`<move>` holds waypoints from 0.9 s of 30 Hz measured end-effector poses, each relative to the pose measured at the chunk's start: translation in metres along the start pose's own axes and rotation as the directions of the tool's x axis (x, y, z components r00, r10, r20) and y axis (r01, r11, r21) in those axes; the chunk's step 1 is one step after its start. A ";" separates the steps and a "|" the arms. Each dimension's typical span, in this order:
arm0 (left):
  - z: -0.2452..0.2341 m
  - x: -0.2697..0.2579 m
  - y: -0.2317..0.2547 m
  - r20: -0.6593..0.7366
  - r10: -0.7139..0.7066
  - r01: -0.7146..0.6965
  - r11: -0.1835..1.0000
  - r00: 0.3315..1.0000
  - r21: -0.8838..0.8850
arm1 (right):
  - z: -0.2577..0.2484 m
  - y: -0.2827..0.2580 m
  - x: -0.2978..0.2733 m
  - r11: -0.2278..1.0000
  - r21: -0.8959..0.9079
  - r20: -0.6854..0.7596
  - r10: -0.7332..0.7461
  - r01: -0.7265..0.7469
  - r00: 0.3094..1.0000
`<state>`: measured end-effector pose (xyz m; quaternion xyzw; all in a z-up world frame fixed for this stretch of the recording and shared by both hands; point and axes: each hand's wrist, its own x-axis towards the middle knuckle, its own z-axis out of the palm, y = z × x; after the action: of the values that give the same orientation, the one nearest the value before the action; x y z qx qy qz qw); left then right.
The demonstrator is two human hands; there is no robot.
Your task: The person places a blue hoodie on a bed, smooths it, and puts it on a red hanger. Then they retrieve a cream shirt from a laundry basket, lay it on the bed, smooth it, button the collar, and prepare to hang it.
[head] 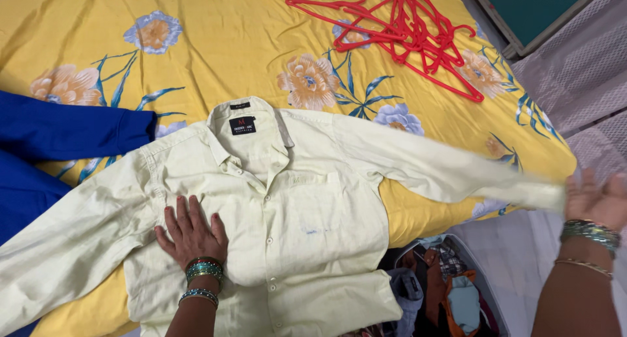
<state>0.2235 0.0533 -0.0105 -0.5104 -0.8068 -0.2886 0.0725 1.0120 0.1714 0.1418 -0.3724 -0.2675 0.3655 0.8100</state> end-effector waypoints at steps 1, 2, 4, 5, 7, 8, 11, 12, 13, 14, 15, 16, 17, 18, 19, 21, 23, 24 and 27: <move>-0.001 0.000 0.000 0.001 0.003 -0.003 1.000 1.000 0.004 | -0.002 0.013 -0.007 0.999 0.002 -0.089 0.033 -0.033 0.996; -0.002 0.000 0.000 -0.001 0.002 -0.002 1.000 1.000 0.009 | -0.001 0.026 -0.009 0.998 0.008 -0.171 0.071 -0.070 0.983; -0.001 0.001 0.001 -0.009 0.005 -0.005 1.000 1.000 0.018 | 0.001 0.065 -0.021 0.254 -0.884 0.383 -0.087 0.392 0.920; -0.001 0.001 0.001 -0.010 0.007 -0.006 1.000 1.000 0.026 | 0.004 0.092 -0.033 -0.138 -0.804 0.584 -0.005 0.578 0.811; -0.001 0.001 0.001 -0.010 0.006 -0.006 1.000 1.000 0.027 | 0.028 0.162 -0.055 -0.355 -0.576 0.665 0.319 0.736 0.675; -0.001 0.001 0.001 -0.010 0.008 -0.008 1.000 1.000 0.027 | 0.051 0.203 -0.071 -0.380 -0.428 0.689 0.450 0.820 0.568; -0.002 0.002 0.002 -0.014 0.013 -0.012 0.999 1.000 0.051 | 0.138 0.303 -0.173 0.138 -0.860 0.506 0.354 0.491 0.787; -0.002 0.002 0.003 -0.012 0.007 -0.007 0.999 1.000 0.047 | 0.171 0.321 -0.216 -0.009 -0.697 0.700 0.208 0.717 0.683; -0.003 0.003 0.004 -0.011 0.002 -0.001 0.999 1.000 0.042 | 0.208 0.336 -0.257 0.043 -0.656 0.742 0.219 0.754 0.633; -0.004 0.001 0.004 -0.006 -0.008 0.009 0.999 1.000 0.040 | 0.241 0.342 -0.300 -0.193 -0.562 0.757 0.273 0.804 0.594; -0.004 0.002 0.004 -0.003 -0.004 0.004 0.999 1.000 0.046 | 0.268 0.340 -0.332 -0.180 -0.467 0.816 0.290 0.866 0.501; -0.003 0.003 0.004 0.002 -0.004 0.003 0.999 1.000 0.053 | 0.289 0.333 -0.356 -0.164 -0.363 0.865 0.307 0.917 0.397; -0.004 0.004 0.004 0.007 -0.004 0.003 0.998 1.000 0.060 | 0.310 0.327 -0.370 -0.080 -0.404 0.843 0.354 0.911 0.405; -0.004 0.005 0.004 0.017 -0.006 0.005 0.998 1.000 0.059 | 0.329 0.323 -0.378 0.003 -0.440 0.823 0.401 0.898 0.402; -0.004 0.005 0.004 0.028 -0.009 0.007 0.998 1.000 0.057 | 0.344 0.320 -0.382 0.083 -0.477 0.802 0.449 0.875 0.394; -0.005 0.005 0.003 0.040 -0.022 0.019 0.998 0.999 0.063 | 0.357 0.313 -0.375 0.017 -0.538 0.704 0.559 0.842 0.438; -0.006 0.006 0.004 0.044 -0.032 0.029 0.997 0.999 0.071 | 0.361 0.314 -0.357 -0.049 -0.569 0.641 0.598 0.821 0.480; -0.007 0.003 0.003 0.053 -0.036 0.032 0.996 0.998 0.079 | 0.356 0.317 -0.347 -0.076 -0.575 0.629 0.595 0.815 0.500; -0.006 0.009 0.004 0.051 -0.032 0.027 0.996 0.998 0.081 | 0.333 0.317 -0.311 -0.115 -0.615 0.632 0.521 0.780 0.574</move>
<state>0.2221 0.0585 0.0000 -0.5025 -0.8268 -0.2436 0.0676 0.4690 0.2058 0.0310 -0.5838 -0.8086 0.0441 0.0581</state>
